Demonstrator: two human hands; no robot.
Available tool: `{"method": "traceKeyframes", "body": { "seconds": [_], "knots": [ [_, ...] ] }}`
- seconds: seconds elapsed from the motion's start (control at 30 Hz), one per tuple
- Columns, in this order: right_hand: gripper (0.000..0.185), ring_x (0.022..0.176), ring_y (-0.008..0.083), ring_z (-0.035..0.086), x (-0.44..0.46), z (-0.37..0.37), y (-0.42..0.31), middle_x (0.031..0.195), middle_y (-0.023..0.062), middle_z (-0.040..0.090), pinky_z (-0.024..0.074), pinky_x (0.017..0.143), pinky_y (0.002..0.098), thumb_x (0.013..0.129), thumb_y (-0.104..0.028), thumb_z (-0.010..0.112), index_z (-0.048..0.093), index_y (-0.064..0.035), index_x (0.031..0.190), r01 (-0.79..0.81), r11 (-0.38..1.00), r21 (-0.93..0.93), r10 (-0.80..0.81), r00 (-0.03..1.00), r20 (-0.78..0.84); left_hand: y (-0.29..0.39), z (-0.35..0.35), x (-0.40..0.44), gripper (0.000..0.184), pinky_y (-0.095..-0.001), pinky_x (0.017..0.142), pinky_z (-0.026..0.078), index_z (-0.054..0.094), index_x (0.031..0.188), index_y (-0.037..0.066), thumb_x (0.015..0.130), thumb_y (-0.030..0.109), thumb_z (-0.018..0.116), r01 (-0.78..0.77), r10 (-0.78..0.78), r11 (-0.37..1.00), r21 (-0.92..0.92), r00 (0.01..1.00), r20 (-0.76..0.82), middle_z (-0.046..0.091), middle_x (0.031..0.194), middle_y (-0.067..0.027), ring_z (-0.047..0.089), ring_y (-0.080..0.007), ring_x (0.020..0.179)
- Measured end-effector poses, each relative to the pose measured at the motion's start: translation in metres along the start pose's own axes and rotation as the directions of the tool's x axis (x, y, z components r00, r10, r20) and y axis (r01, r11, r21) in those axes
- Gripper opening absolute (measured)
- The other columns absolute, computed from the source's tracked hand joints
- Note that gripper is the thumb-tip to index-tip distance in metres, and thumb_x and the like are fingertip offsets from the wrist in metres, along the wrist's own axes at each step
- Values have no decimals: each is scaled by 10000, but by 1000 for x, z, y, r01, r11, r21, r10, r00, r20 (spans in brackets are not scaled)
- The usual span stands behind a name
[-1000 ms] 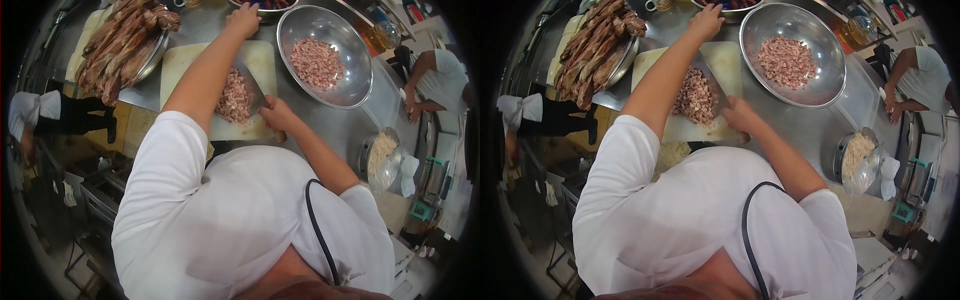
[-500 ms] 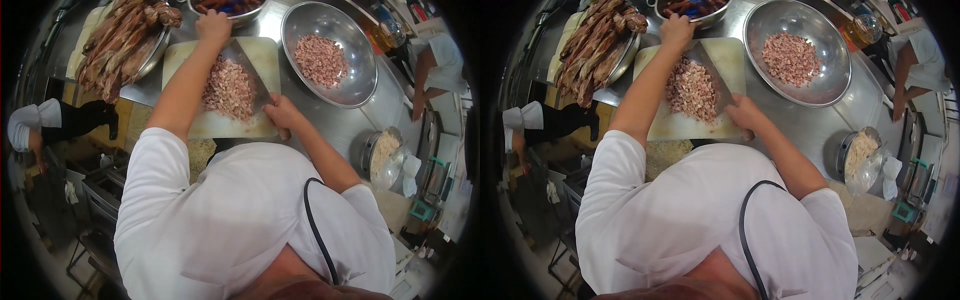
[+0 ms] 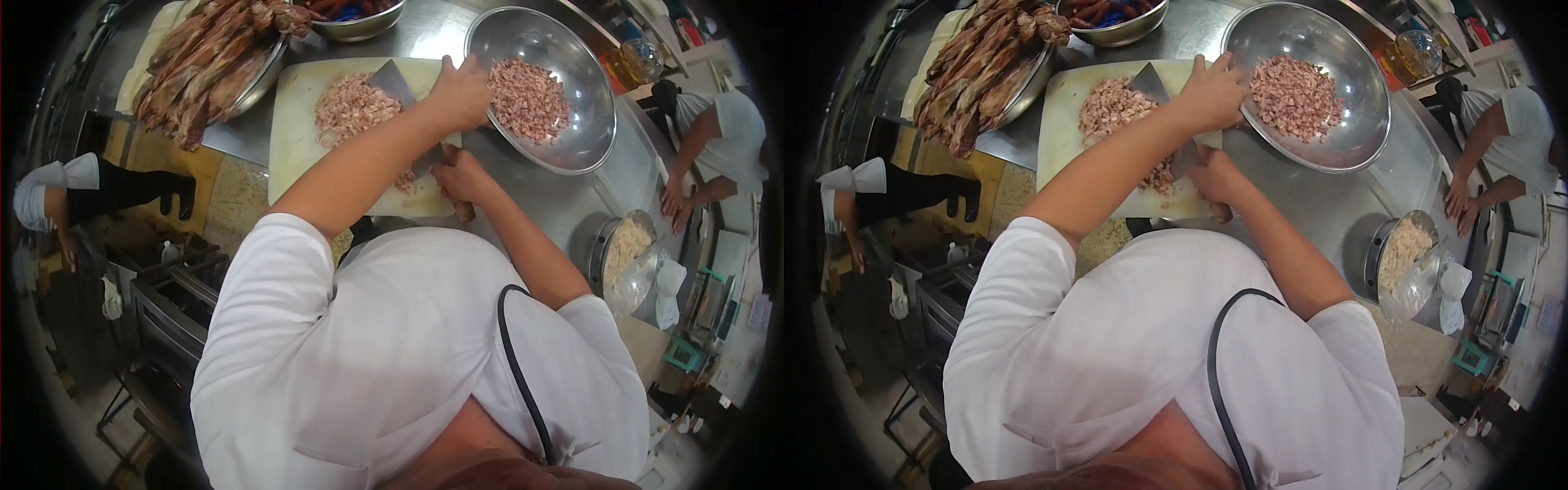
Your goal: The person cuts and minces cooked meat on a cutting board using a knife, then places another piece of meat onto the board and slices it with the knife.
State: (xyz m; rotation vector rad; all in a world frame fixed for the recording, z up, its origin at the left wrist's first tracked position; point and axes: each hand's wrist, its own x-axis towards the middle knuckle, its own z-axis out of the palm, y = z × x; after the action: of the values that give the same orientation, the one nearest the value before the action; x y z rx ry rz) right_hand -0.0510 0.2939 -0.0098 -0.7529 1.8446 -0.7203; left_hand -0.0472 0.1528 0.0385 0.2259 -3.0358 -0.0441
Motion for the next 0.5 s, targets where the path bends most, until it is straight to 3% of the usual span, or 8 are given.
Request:
{"method": "traceKeyframes", "body": {
  "seconds": [0.13,0.33,0.4,0.5],
  "knots": [
    [335,585,162,606,-4,0,1,773,71,617,533,548,333,921,-145,624,563,60,1178,24,998,50,-23,1000,-10,-14,9,-1,340,-716,1067,316,780,1071,192,772,353,778,50,-58,992,116,996,65,661,1210,-23,500,-271,1319],
    [254,587,161,603,-3,2,-3,763,71,611,533,547,328,917,-128,620,578,39,1103,9,999,38,-8,1000,-30,-38,0,-9,353,-739,1063,308,781,1050,173,769,386,793,179,-167,981,80,976,-139,681,1130,-26,519,-294,1278],
    [374,619,207,655,-1,1,0,824,134,662,548,569,350,894,-139,564,563,74,1201,15,999,39,-15,1000,-8,-38,-4,0,369,-734,1063,308,778,1061,162,781,402,787,233,-225,971,58,966,-128,681,1145,-37,518,-299,1276],
    [361,620,209,657,3,2,6,816,129,654,551,573,357,889,-142,565,558,76,1177,8,999,36,-8,1000,3,-44,0,9,410,-726,1064,310,772,1077,137,804,444,772,320,-313,947,31,940,-136,681,1165,-57,518,-302,1268]
  ]
}}
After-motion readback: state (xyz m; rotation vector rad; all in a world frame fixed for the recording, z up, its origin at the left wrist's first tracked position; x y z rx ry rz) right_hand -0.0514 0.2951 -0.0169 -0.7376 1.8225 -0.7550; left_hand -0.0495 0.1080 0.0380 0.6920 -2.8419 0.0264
